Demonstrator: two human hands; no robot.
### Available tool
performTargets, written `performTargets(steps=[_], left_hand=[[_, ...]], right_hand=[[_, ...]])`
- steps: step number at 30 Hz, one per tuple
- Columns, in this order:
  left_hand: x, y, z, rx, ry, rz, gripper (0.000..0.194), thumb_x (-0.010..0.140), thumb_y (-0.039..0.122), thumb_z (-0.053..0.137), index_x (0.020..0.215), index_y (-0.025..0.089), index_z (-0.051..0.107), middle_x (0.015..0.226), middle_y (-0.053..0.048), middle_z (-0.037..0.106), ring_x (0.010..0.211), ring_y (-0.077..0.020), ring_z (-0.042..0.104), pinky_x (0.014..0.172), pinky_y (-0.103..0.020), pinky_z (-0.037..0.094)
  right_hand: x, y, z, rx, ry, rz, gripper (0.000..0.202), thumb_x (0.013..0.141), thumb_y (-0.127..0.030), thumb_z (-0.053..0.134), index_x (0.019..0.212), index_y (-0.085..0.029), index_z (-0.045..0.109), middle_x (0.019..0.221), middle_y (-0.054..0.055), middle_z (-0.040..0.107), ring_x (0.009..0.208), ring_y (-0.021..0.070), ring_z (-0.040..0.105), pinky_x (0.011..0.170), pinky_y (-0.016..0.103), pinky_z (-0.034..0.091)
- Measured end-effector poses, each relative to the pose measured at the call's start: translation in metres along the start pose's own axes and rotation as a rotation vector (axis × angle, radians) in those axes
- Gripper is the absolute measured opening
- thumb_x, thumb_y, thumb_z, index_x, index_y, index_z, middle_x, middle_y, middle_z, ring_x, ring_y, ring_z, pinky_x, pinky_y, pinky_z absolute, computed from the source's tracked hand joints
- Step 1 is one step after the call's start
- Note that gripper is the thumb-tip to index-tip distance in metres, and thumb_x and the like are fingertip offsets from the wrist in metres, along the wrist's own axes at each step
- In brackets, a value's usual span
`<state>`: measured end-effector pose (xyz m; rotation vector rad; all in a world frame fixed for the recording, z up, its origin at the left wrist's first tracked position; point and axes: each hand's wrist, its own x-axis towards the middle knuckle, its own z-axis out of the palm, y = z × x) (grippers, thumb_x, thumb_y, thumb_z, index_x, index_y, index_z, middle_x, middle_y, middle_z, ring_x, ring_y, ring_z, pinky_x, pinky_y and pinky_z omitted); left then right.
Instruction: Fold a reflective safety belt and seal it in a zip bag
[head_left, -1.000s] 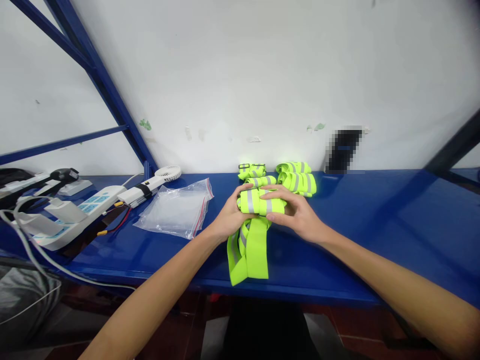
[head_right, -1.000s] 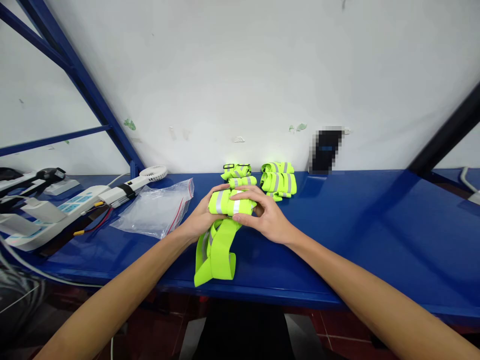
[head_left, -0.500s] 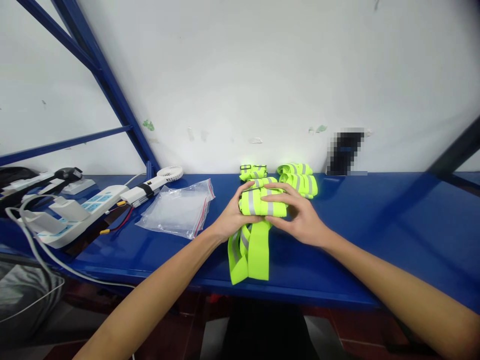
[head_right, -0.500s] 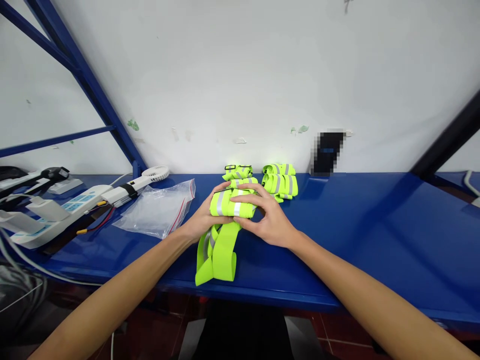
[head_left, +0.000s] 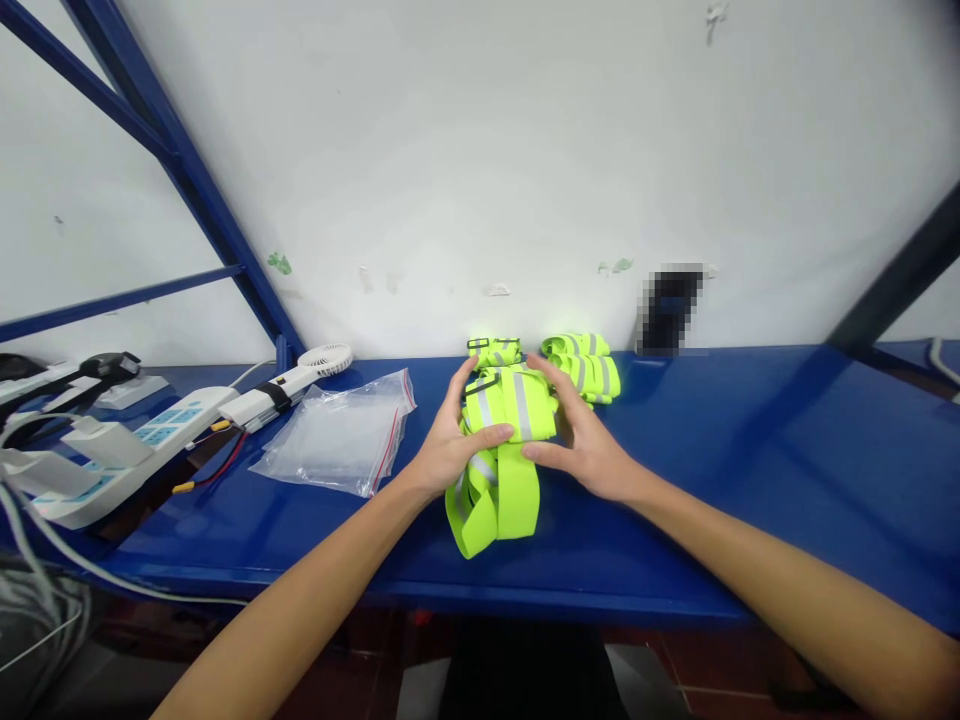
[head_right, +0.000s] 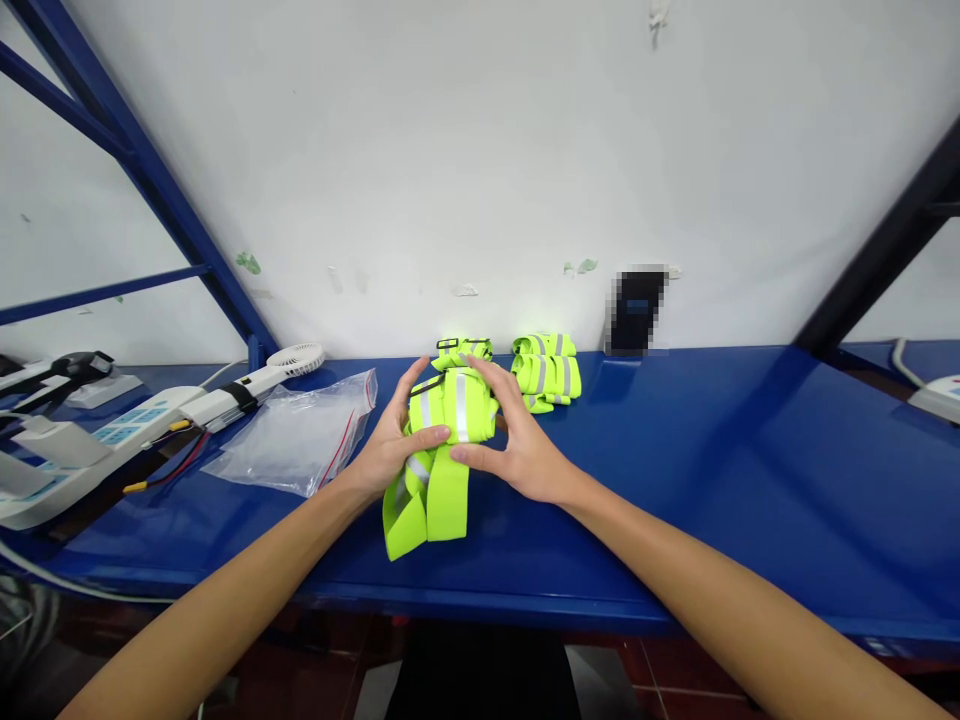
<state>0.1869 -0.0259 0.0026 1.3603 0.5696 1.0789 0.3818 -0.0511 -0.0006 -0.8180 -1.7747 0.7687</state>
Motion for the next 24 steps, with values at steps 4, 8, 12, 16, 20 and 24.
performTargets(steps=[4,8,12,16,20,24], left_hand=[[0.001,-0.001,-0.002,0.003,0.000,0.053,0.106,0.067,0.023,0.082,0.150,0.033,0.018,0.146,-0.012,0.046,0.127,-0.0334,0.052,0.099,-0.046,0.049],[0.002,-0.002,-0.005,0.040,-0.016,0.079,0.105,0.065,0.022,0.083,0.149,0.031,0.021,0.145,-0.012,0.047,0.128,-0.0331,0.052,0.102,-0.047,0.048],[0.001,-0.002,-0.005,0.122,-0.012,0.123,0.104,0.064,0.023,0.085,0.149,0.028,0.026,0.141,-0.013,0.050,0.126,-0.0336,0.053,0.101,-0.047,0.049],[-0.001,0.000,-0.003,0.167,-0.056,0.173,0.108,0.066,0.025,0.083,0.152,0.030,0.018,0.140,-0.013,0.051,0.122,-0.0333,0.056,0.098,-0.049,0.050],[-0.004,0.003,-0.002,0.315,-0.068,0.256,0.107,0.066,0.030,0.084,0.152,0.031,0.019,0.151,-0.012,0.038,0.132,-0.0344,0.047,0.106,-0.050,0.044],[-0.006,0.006,-0.003,0.423,-0.076,0.290,0.104,0.068,0.033,0.083,0.151,0.033,0.020,0.153,-0.010,0.033,0.136,-0.0342,0.041,0.110,-0.051,0.039]], right_hand=[[0.001,-0.002,0.003,0.225,0.008,0.163,0.084,0.081,-0.039,0.071,0.150,-0.038,0.023,0.150,0.005,0.040,0.127,0.0306,0.052,0.100,0.047,0.049],[0.004,-0.002,0.002,0.292,0.045,0.216,0.073,0.079,-0.039,0.072,0.143,-0.036,0.038,0.139,0.004,0.054,0.120,0.0303,0.057,0.097,0.044,0.050],[0.007,-0.004,0.005,0.576,0.070,0.383,0.059,0.081,-0.040,0.069,0.136,-0.035,0.046,0.132,0.003,0.062,0.114,0.0276,0.063,0.094,0.044,0.052],[0.008,-0.006,0.006,0.580,-0.034,0.431,0.054,0.070,-0.029,0.080,0.120,-0.025,0.061,0.120,0.007,0.069,0.111,0.0284,0.064,0.098,0.046,0.050],[0.006,-0.005,0.000,0.400,-0.058,0.345,0.071,0.065,-0.028,0.084,0.131,-0.026,0.056,0.122,0.007,0.068,0.113,0.0295,0.063,0.100,0.048,0.048],[0.006,-0.006,-0.009,0.342,-0.089,0.283,0.101,0.066,-0.027,0.083,0.150,-0.038,0.028,0.138,0.005,0.056,0.118,0.0285,0.061,0.101,0.048,0.049]])
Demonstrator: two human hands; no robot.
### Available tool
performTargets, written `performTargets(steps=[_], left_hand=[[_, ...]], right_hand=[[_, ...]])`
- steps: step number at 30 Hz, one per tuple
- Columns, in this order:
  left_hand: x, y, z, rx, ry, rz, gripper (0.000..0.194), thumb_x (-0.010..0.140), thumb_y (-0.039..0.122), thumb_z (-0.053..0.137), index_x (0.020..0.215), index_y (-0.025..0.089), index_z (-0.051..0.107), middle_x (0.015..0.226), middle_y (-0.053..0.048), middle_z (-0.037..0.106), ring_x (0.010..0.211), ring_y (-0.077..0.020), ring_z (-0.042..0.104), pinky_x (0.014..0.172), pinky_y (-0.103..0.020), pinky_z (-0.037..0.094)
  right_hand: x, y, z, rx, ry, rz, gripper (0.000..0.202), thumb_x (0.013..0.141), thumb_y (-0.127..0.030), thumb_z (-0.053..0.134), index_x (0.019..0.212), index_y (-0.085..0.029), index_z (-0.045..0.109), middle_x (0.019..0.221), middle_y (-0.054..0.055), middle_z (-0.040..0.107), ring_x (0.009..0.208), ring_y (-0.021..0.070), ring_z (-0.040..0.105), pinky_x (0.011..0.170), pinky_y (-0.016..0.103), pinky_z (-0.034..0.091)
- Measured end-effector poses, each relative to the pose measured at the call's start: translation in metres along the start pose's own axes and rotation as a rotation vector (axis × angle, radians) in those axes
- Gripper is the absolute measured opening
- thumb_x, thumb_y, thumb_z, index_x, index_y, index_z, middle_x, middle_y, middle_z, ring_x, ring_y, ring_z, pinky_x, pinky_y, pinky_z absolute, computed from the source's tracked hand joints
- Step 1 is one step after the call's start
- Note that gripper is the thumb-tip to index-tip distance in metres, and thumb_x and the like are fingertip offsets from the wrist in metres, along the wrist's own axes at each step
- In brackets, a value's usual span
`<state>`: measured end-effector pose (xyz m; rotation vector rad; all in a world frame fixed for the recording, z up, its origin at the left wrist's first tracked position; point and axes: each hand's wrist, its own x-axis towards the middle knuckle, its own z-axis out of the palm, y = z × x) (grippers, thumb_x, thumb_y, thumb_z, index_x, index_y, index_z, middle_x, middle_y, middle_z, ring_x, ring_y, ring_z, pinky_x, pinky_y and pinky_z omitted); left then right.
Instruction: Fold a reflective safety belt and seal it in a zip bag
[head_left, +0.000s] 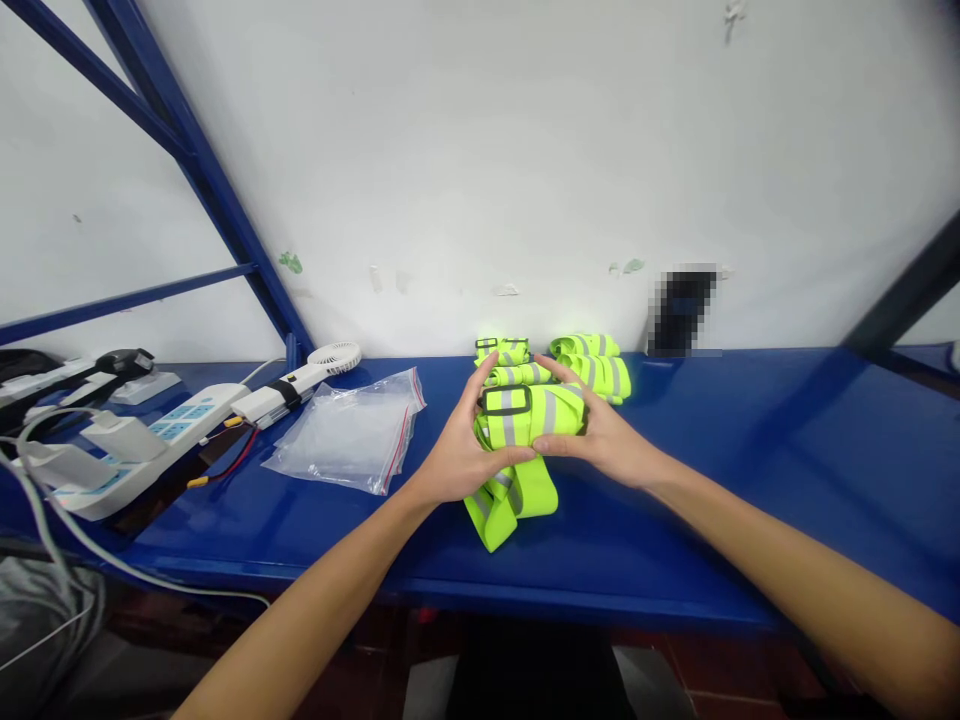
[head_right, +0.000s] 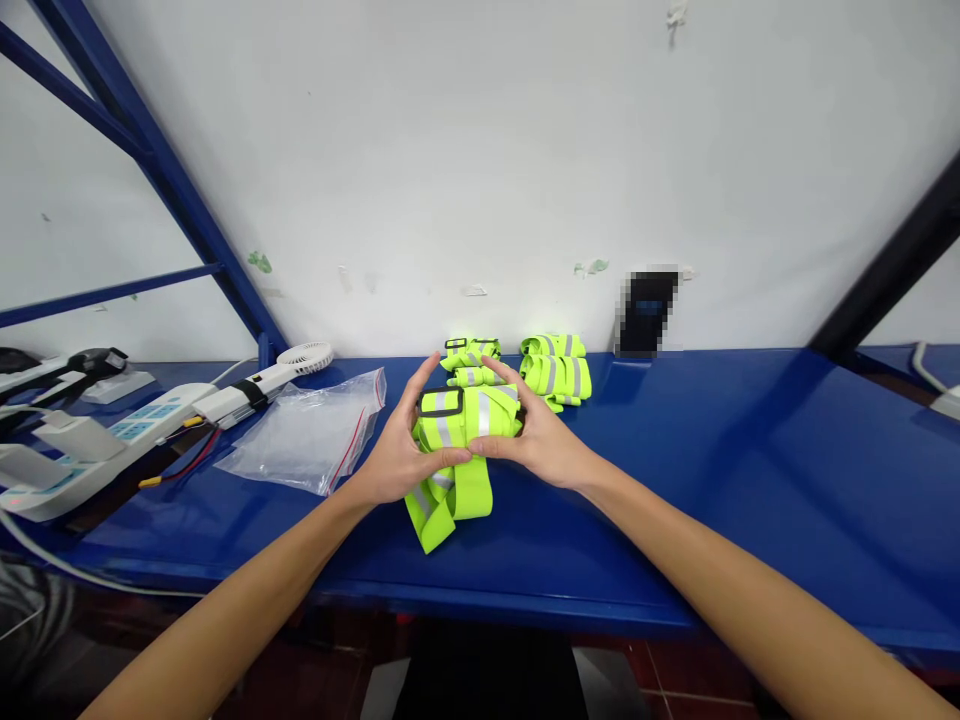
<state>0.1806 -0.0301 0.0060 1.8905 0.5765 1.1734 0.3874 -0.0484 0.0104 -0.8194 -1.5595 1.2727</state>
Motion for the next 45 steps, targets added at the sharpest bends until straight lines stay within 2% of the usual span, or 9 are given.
performTargets(steps=[2,6,11,16,20,27,34,40,45], left_hand=[[-0.001,-0.001,0.001,0.011,-0.031,-0.012,0.104,0.069,0.034,0.082,0.151,0.033,0.018,0.149,-0.011,0.038,0.134,-0.0341,0.043,0.109,-0.054,0.039],[-0.002,-0.004,0.010,-0.063,-0.085,-0.036,0.108,0.073,0.039,0.079,0.151,0.034,0.005,0.145,-0.013,0.040,0.129,-0.0332,0.048,0.106,-0.054,0.041],[-0.002,-0.006,0.015,-0.001,0.029,0.006,0.105,0.073,0.038,0.078,0.151,0.031,0.009,0.146,-0.013,0.034,0.135,-0.0314,0.039,0.111,-0.049,0.034],[0.001,-0.011,0.009,0.092,0.292,0.007,0.058,0.083,0.034,0.067,0.134,0.023,0.041,0.122,-0.009,0.052,0.117,-0.0238,0.050,0.105,-0.040,0.037],[0.003,-0.014,0.009,0.047,0.325,-0.024,0.024,0.088,0.034,0.059,0.107,0.019,0.054,0.108,-0.007,0.060,0.106,-0.0208,0.057,0.095,-0.033,0.043],[0.003,-0.011,0.011,-0.128,0.261,-0.139,0.025,0.082,0.030,0.062,0.103,0.018,0.056,0.106,-0.007,0.066,0.091,-0.0176,0.063,0.078,-0.027,0.047],[0.003,-0.010,0.014,-0.334,0.194,-0.273,0.037,0.075,0.032,0.069,0.107,0.017,0.058,0.081,-0.002,0.067,0.068,-0.0134,0.061,0.064,-0.025,0.048],[0.002,-0.013,0.020,-0.212,0.146,-0.239,0.026,0.082,0.024,0.053,0.104,0.016,0.064,0.091,-0.003,0.067,0.076,-0.0147,0.060,0.068,-0.025,0.047],[-0.002,-0.014,0.023,-0.110,0.030,-0.156,0.055,0.078,0.010,0.044,0.131,0.020,0.052,0.125,-0.004,0.061,0.114,-0.0227,0.054,0.097,-0.032,0.043]], right_hand=[[0.000,-0.002,-0.003,0.000,-0.044,0.017,0.098,0.067,-0.026,0.083,0.149,-0.036,0.031,0.136,0.006,0.058,0.117,0.0285,0.061,0.100,0.048,0.050],[0.003,-0.001,-0.004,0.037,-0.034,0.050,0.068,0.068,-0.027,0.081,0.131,-0.023,0.057,0.118,0.008,0.070,0.108,0.0290,0.066,0.096,0.047,0.052],[0.006,0.005,0.001,0.174,0.106,0.005,0.042,0.067,-0.026,0.082,0.107,-0.018,0.069,0.109,0.008,0.074,0.103,0.0301,0.068,0.095,0.047,0.053],[0.009,-0.002,0.001,0.372,0.215,-0.087,0.047,0.072,-0.024,0.078,0.118,-0.025,0.065,0.110,0.005,0.074,0.114,0.0285,0.064,0.100,0.047,0.050],[0.010,-0.004,0.000,0.388,0.199,-0.055,0.055,0.072,-0.026,0.078,0.124,-0.026,0.061,0.114,0.005,0.073,0.115,0.0291,0.063,0.102,0.048,0.049],[0.010,0.000,0.003,0.438,0.205,-0.054,0.059,0.074,-0.025,0.077,0.129,-0.027,0.059,0.116,0.005,0.072,0.115,0.0284,0.063,0.104,0.048,0.047],[0.007,-0.004,0.006,0.470,0.191,-0.013,0.052,0.078,-0.030,0.072,0.128,-0.027,0.059,0.120,0.006,0.070,0.120,0.0301,0.060,0.102,0.050,0.049],[0.006,-0.008,0.008,0.513,0.208,-0.007,0.046,0.082,-0.028,0.065,0.127,-0.027,0.059,0.122,0.005,0.069,0.121,0.0308,0.059,0.101,0.051,0.049],[0.007,-0.010,0.006,0.473,0.238,-0.040,0.045,0.082,-0.031,0.065,0.126,-0.026,0.059,0.123,0.005,0.069,0.123,0.0311,0.058,0.102,0.051,0.048]])
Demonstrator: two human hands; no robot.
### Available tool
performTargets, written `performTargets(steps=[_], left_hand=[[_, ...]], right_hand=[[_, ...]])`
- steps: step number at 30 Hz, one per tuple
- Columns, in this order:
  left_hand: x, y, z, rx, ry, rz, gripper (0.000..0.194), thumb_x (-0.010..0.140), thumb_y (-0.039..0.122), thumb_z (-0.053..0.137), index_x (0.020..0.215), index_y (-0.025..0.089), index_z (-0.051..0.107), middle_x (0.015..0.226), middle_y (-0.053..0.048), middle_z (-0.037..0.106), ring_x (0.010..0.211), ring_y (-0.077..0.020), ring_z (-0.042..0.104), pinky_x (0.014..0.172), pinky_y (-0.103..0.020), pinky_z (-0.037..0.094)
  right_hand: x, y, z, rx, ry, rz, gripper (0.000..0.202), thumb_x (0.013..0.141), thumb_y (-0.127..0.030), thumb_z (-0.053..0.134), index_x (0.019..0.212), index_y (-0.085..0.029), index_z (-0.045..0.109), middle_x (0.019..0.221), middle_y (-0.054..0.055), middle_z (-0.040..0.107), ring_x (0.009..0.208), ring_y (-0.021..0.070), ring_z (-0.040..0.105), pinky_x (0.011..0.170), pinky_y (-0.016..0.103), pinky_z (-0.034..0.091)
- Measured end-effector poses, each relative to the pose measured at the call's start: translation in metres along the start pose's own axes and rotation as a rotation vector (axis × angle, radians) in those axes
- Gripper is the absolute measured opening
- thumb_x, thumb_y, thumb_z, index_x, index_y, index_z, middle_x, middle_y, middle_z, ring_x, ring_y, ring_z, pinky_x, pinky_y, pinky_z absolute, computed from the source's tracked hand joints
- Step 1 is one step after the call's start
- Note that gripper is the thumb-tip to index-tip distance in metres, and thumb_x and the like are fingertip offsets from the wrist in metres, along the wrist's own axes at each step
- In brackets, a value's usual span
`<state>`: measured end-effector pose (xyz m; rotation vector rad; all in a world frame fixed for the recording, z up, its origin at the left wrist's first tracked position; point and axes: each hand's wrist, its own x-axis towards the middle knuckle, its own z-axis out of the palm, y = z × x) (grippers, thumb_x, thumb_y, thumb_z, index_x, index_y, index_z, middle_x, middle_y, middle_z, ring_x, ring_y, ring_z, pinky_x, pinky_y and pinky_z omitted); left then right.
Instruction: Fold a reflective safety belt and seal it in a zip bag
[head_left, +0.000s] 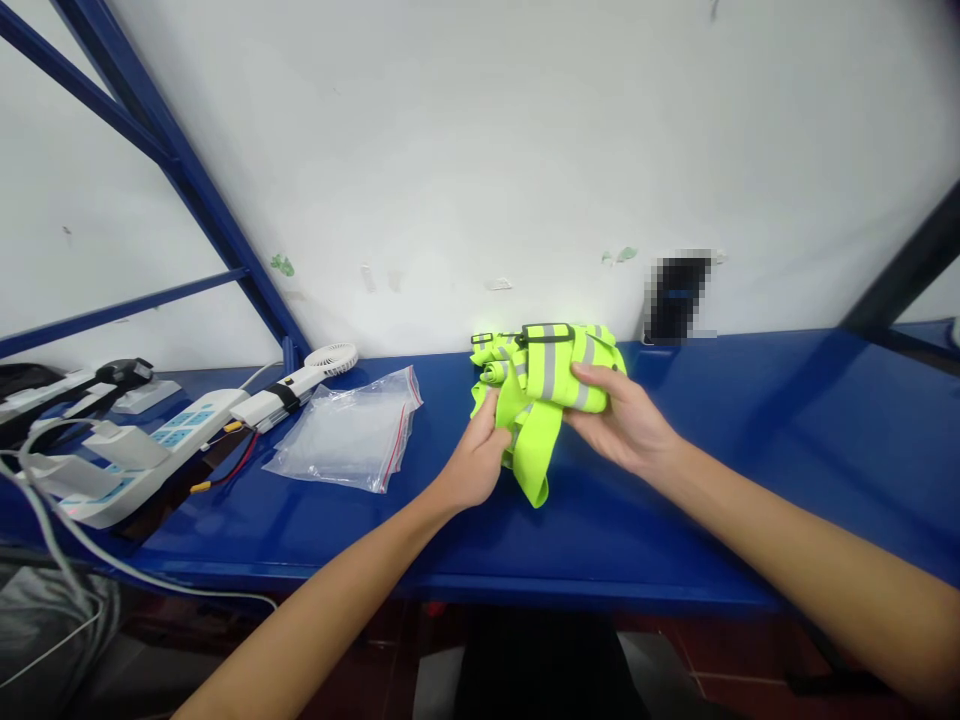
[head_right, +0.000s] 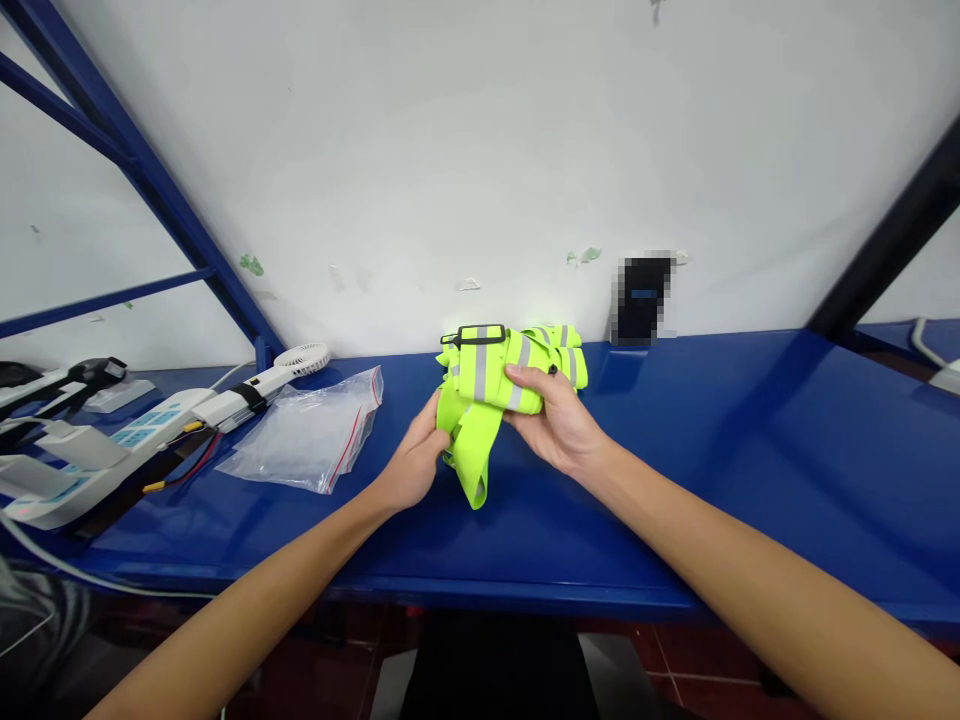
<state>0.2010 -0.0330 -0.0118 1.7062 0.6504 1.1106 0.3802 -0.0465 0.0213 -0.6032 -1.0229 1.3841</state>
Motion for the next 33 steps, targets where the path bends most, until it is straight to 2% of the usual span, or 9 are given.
performTargets(steps=[4,10,13,16,18,20,25,29,33], left_hand=[[-0.007,0.007,0.003,0.021,-0.132,0.008,0.065,0.078,0.009,0.046,0.142,0.022,0.041,0.132,-0.006,0.056,0.129,-0.0259,0.044,0.107,-0.037,0.038],[-0.009,0.012,0.006,-0.138,-0.370,-0.184,0.046,0.077,0.017,0.055,0.123,0.019,0.056,0.101,-0.007,0.068,0.098,-0.0246,0.063,0.083,-0.035,0.051],[-0.006,0.001,0.011,-0.269,-0.288,-0.310,0.033,0.074,0.018,0.055,0.106,0.019,0.062,0.086,-0.003,0.069,0.079,-0.0192,0.064,0.069,-0.030,0.051],[-0.002,-0.009,0.016,-0.391,-0.072,-0.425,0.027,0.073,0.026,0.057,0.098,0.017,0.063,0.067,-0.001,0.065,0.059,-0.0148,0.059,0.055,-0.025,0.046],[0.001,-0.011,0.019,-0.442,0.028,-0.470,0.033,0.080,0.042,0.054,0.094,0.013,0.064,0.058,-0.001,0.060,0.048,-0.0129,0.053,0.046,-0.024,0.041],[0.003,-0.008,0.020,-0.456,0.060,-0.480,0.046,0.082,0.055,0.051,0.089,0.012,0.064,0.055,-0.001,0.058,0.043,-0.0112,0.049,0.042,-0.024,0.038],[0.001,0.003,0.014,-0.361,-0.066,-0.485,0.040,0.067,0.040,0.081,0.089,0.011,0.064,0.067,-0.003,0.067,0.057,-0.0127,0.062,0.056,-0.023,0.048],[-0.002,0.004,0.008,-0.362,-0.140,-0.451,0.045,0.067,0.039,0.082,0.097,0.010,0.067,0.088,-0.012,0.074,0.081,-0.0223,0.070,0.074,-0.032,0.054],[-0.003,0.002,0.007,-0.368,-0.193,-0.408,0.043,0.071,0.039,0.079,0.100,0.009,0.069,0.096,-0.014,0.074,0.088,-0.0233,0.070,0.081,-0.035,0.055]], right_hand=[[0.000,-0.004,0.000,0.018,0.026,-0.020,0.042,0.081,-0.030,0.066,0.122,-0.024,0.062,0.123,0.005,0.069,0.123,0.0317,0.057,0.103,0.051,0.048],[0.001,-0.010,-0.001,0.009,0.062,-0.062,0.030,0.081,-0.030,0.067,0.110,-0.021,0.065,0.121,0.007,0.070,0.119,0.0331,0.060,0.099,0.052,0.052],[0.003,-0.007,-0.001,0.008,0.102,-0.082,0.033,0.079,-0.027,0.069,0.111,-0.022,0.065,0.120,0.007,0.070,0.118,0.0329,0.061,0.099,0.052,0.052],[0.005,-0.001,0.001,-0.020,0.142,-0.132,0.040,0.075,-0.026,0.073,0.113,-0.023,0.063,0.119,0.006,0.070,0.117,0.0323,0.062,0.100,0.052,0.051],[0.005,0.002,0.002,-0.053,0.148,-0.177,0.044,0.074,-0.026,0.076,0.116,-0.026,0.062,0.120,0.005,0.070,0.117,0.0315,0.062,0.099,0.051,0.051],[0.004,0.004,0.004,-0.087,0.133,-0.201,0.048,0.073,-0.027,0.077,0.119,-0.029,0.061,0.120,0.004,0.070,0.117,0.0306,0.062,0.099,0.050,0.052],[-0.001,0.004,0.008,-0.099,0.082,-0.196,0.051,0.075,-0.024,0.076,0.123,-0.030,0.059,0.119,0.003,0.070,0.116,0.0294,0.062,0.100,0.050,0.051],[-0.002,0.004,0.009,-0.064,0.092,-0.148,0.048,0.078,-0.025,0.072,0.124,-0.028,0.059,0.122,0.004,0.069,0.119,0.0303,0.060,0.100,0.049,0.051],[0.001,0.003,0.007,-0.010,0.087,-0.071,0.042,0.081,-0.030,0.068,0.122,-0.024,0.061,0.124,0.006,0.068,0.118,0.0316,0.061,0.098,0.050,0.052]])
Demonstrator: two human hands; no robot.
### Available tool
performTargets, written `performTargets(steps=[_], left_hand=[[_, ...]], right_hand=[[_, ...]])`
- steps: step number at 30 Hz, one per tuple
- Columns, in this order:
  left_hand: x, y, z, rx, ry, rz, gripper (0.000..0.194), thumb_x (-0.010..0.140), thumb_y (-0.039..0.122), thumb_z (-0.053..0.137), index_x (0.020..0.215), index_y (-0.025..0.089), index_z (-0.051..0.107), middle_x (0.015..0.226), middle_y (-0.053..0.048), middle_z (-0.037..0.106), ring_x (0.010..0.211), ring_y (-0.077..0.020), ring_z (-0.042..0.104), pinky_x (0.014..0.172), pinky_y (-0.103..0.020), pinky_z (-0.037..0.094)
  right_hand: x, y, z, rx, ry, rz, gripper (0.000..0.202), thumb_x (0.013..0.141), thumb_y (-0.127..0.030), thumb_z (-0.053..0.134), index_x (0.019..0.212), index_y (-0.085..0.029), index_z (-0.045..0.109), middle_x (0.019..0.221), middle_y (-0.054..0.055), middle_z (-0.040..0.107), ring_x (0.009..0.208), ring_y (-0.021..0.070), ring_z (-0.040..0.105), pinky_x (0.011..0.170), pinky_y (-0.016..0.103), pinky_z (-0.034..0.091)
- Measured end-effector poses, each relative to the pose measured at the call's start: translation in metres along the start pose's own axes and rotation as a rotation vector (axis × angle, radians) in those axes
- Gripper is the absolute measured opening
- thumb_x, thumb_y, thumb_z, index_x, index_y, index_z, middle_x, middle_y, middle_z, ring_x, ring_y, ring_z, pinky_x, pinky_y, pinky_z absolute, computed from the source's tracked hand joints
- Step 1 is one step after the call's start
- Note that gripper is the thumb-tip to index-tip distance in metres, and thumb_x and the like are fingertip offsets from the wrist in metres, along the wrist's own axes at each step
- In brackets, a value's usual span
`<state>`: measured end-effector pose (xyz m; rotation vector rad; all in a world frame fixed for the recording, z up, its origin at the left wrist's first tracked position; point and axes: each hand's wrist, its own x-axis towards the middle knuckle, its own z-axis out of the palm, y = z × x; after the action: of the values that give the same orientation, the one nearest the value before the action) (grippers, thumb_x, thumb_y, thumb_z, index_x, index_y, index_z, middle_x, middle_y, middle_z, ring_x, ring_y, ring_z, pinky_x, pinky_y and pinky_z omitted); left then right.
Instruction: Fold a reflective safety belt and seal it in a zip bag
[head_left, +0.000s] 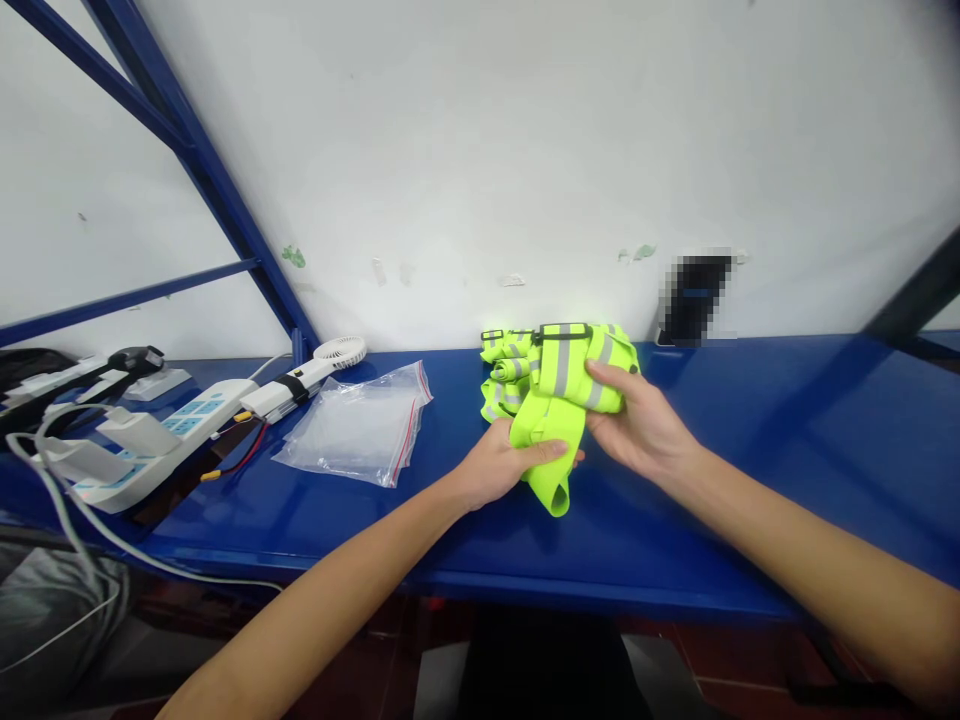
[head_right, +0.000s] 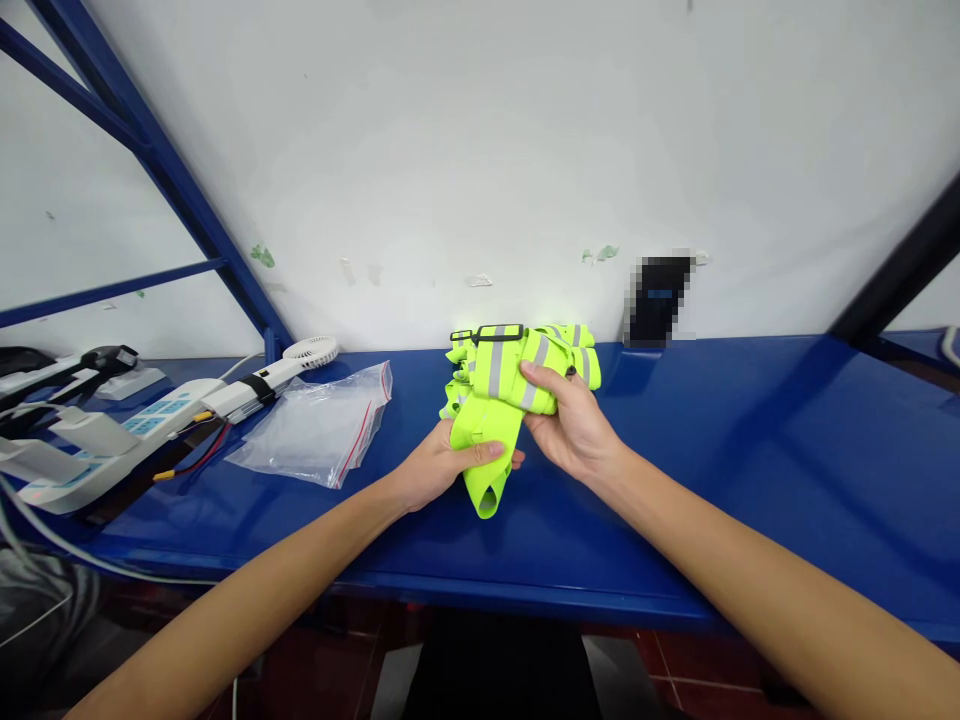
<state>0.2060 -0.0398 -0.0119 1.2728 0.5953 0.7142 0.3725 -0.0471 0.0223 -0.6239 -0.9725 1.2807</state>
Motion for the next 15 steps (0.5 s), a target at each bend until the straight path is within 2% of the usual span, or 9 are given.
performTargets(steps=[4,8,11,15], left_hand=[[0.001,-0.002,0.001,-0.014,-0.001,-0.042,0.046,0.073,0.042,0.077,0.103,0.008,0.067,0.099,-0.017,0.073,0.085,-0.0242,0.071,0.078,-0.036,0.056],[0.002,-0.002,0.000,-0.097,-0.015,-0.064,0.047,0.073,0.040,0.077,0.105,0.008,0.065,0.095,-0.016,0.074,0.078,-0.0231,0.072,0.073,-0.034,0.056],[0.003,-0.002,-0.002,-0.165,-0.015,-0.064,0.046,0.073,0.038,0.077,0.107,0.008,0.065,0.088,-0.014,0.074,0.074,-0.0222,0.072,0.070,-0.031,0.054],[0.004,-0.002,-0.006,-0.240,-0.021,-0.084,0.041,0.073,0.039,0.073,0.100,0.008,0.067,0.085,-0.013,0.074,0.070,-0.0222,0.071,0.064,-0.028,0.052]], right_hand=[[0.001,0.004,-0.004,-0.146,0.006,-0.123,0.044,0.080,-0.030,0.071,0.122,-0.027,0.059,0.122,0.005,0.068,0.115,0.0293,0.063,0.097,0.048,0.053],[-0.004,0.013,-0.010,-0.511,0.018,-0.341,0.044,0.076,-0.034,0.076,0.116,-0.025,0.060,0.115,0.007,0.070,0.109,0.0274,0.065,0.095,0.044,0.054],[-0.007,0.016,-0.015,-0.733,-0.138,-0.451,0.034,0.079,-0.031,0.074,0.111,-0.024,0.063,0.120,0.007,0.068,0.114,0.0271,0.063,0.097,0.041,0.051],[-0.006,0.014,-0.019,-0.837,-0.314,-0.495,0.033,0.085,-0.028,0.068,0.116,-0.026,0.061,0.128,0.007,0.065,0.121,0.0281,0.058,0.103,0.044,0.047]])
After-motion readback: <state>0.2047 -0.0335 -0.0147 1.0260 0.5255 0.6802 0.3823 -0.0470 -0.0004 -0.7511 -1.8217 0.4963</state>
